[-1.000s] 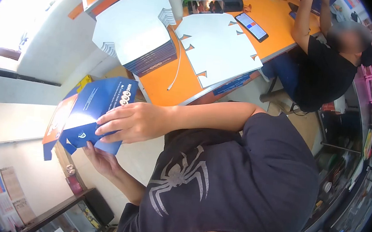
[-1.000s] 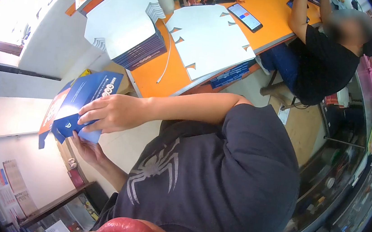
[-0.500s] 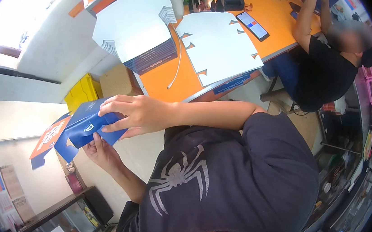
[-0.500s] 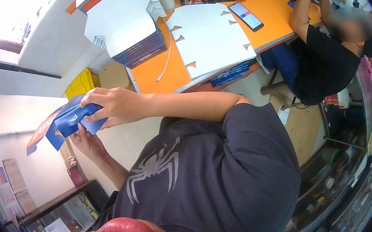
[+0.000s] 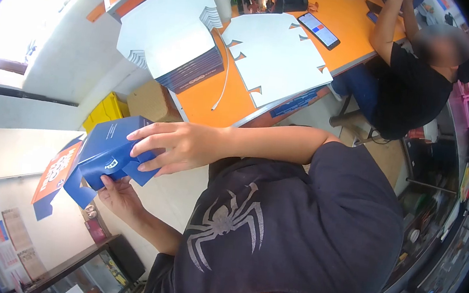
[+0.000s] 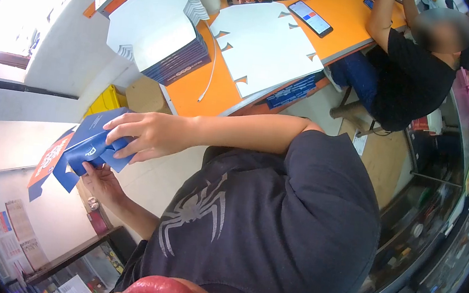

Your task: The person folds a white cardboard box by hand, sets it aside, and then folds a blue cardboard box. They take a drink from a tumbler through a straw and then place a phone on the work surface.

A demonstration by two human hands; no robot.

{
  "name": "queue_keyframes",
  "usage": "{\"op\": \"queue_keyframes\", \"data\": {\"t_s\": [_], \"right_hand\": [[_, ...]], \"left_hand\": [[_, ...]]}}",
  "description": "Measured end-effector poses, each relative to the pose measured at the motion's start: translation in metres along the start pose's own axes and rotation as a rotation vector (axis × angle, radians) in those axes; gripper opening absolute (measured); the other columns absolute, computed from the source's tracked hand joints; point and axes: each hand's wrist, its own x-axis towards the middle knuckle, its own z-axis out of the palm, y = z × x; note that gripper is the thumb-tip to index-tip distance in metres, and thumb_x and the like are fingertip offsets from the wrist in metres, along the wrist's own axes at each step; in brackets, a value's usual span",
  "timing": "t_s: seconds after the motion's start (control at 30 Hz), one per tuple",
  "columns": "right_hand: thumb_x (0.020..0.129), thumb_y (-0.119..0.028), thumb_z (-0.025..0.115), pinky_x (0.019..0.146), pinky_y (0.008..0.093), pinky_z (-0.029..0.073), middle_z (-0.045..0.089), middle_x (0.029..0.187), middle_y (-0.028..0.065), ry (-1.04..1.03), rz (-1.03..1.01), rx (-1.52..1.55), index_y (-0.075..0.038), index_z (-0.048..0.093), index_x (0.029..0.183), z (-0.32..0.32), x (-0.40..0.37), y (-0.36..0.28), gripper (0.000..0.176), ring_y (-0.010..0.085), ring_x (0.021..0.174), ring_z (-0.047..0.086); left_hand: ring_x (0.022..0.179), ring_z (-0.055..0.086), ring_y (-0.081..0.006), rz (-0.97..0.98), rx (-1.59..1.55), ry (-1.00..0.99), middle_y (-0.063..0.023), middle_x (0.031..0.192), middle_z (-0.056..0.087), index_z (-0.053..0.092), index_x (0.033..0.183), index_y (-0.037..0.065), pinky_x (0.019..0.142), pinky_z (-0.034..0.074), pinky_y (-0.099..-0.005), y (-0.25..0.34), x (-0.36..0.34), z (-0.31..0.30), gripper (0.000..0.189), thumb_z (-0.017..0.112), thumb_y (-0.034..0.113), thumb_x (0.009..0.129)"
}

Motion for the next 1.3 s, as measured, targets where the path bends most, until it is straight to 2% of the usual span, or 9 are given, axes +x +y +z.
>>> {"op": "queue_keyframes", "data": {"t_s": [0.27,0.37,0.6,0.7,0.73,0.9,1.07,1.2,1.3], "right_hand": [[0.067,-0.016,0.073,0.093,0.039,0.044,0.053,0.108,0.0,0.07,-0.047,-0.158,-0.013,0.068,0.094,0.002,0.0,0.002,0.027,0.0273,0.119,0.042],[0.069,-0.016,0.072,0.091,0.0403,0.044,0.054,0.106,-0.0005,0.103,-0.063,-0.128,-0.014,0.068,0.093,0.0,0.003,-0.002,0.025,0.0276,0.118,0.043],[0.075,-0.017,0.065,0.089,0.0444,0.041,0.053,0.104,-0.0004,0.098,-0.122,-0.255,-0.014,0.067,0.093,0.0,0.014,0.01,0.019,0.0269,0.117,0.043],[0.075,-0.018,0.065,0.087,0.0419,0.041,0.053,0.103,-0.0011,0.12,-0.114,-0.239,-0.015,0.067,0.093,0.005,0.016,0.011,0.019,0.0254,0.115,0.043],[0.075,-0.018,0.065,0.086,0.041,0.041,0.053,0.103,-0.0013,0.126,-0.112,-0.232,-0.015,0.068,0.093,0.006,0.017,0.011,0.018,0.0249,0.115,0.043],[0.073,-0.018,0.067,0.083,0.036,0.041,0.053,0.101,-0.0036,0.233,-0.024,-0.265,-0.018,0.069,0.089,0.022,0.011,0.006,0.016,0.0221,0.11,0.045],[0.068,-0.023,0.072,0.082,0.0329,0.042,0.052,0.098,-0.0011,0.374,0.157,-0.233,-0.02,0.07,0.089,0.047,-0.005,-0.003,0.022,0.0201,0.1,0.048],[0.072,-0.027,0.07,0.083,0.0326,0.043,0.048,0.108,0.0065,0.163,0.368,-0.063,-0.021,0.061,0.11,0.044,-0.007,-0.017,0.039,0.0221,0.098,0.049],[0.077,-0.027,0.067,0.082,0.0347,0.045,0.046,0.112,0.01,0.227,0.545,0.175,-0.02,0.057,0.115,0.048,-0.006,-0.009,0.04,0.0244,0.098,0.05]], "left_hand": [[0.094,0.06,-0.02,-0.006,-0.087,0.019,-0.0151,0.11,0.058,0.045,0.119,-0.003,0.074,0.053,-0.0301,-0.006,-0.003,0.011,0.036,0.047,0.023,0.093],[0.098,0.058,-0.0215,0.027,-0.169,-0.102,-0.0158,0.112,0.057,0.044,0.121,-0.003,0.079,0.051,-0.0308,-0.003,0.0,0.01,0.038,0.046,0.024,0.094],[0.109,0.052,-0.0241,0.034,-0.203,0.049,-0.0178,0.123,0.049,0.038,0.125,-0.004,0.093,0.045,-0.0359,-0.018,-0.011,0.026,0.044,0.042,0.028,0.095],[0.111,0.051,-0.0245,0.03,-0.058,0.194,-0.0178,0.124,0.048,0.037,0.126,-0.004,0.095,0.044,-0.0363,-0.014,-0.011,0.043,0.046,0.037,0.031,0.096],[0.111,0.051,-0.0243,0.011,-0.056,0.145,-0.0176,0.123,0.049,0.038,0.126,-0.004,0.095,0.044,-0.0364,-0.013,-0.008,0.038,0.045,0.037,0.031,0.096],[0.11,0.051,-0.0244,-0.034,-0.13,-0.018,-0.017,0.117,0.052,0.04,0.124,-0.004,0.094,0.043,-0.0375,-0.014,-0.005,0.02,0.045,0.036,0.032,0.097],[0.105,0.054,-0.0227,-0.03,0.059,-0.02,-0.0177,0.115,0.054,0.038,0.126,-0.005,0.088,0.046,-0.0322,-0.019,-0.022,0.014,0.039,0.044,0.016,0.094],[0.103,0.055,-0.0214,-0.143,0.17,-0.005,-0.0185,0.113,0.055,0.03,0.13,-0.003,0.088,0.047,-0.0334,-0.005,-0.019,0.005,0.043,0.047,0.003,0.09],[0.103,0.056,-0.0204,-0.277,0.236,-0.036,-0.0185,0.112,0.055,0.03,0.129,-0.002,0.083,0.049,-0.0301,0.002,-0.013,-0.01,0.043,0.049,0.004,0.09]]}}
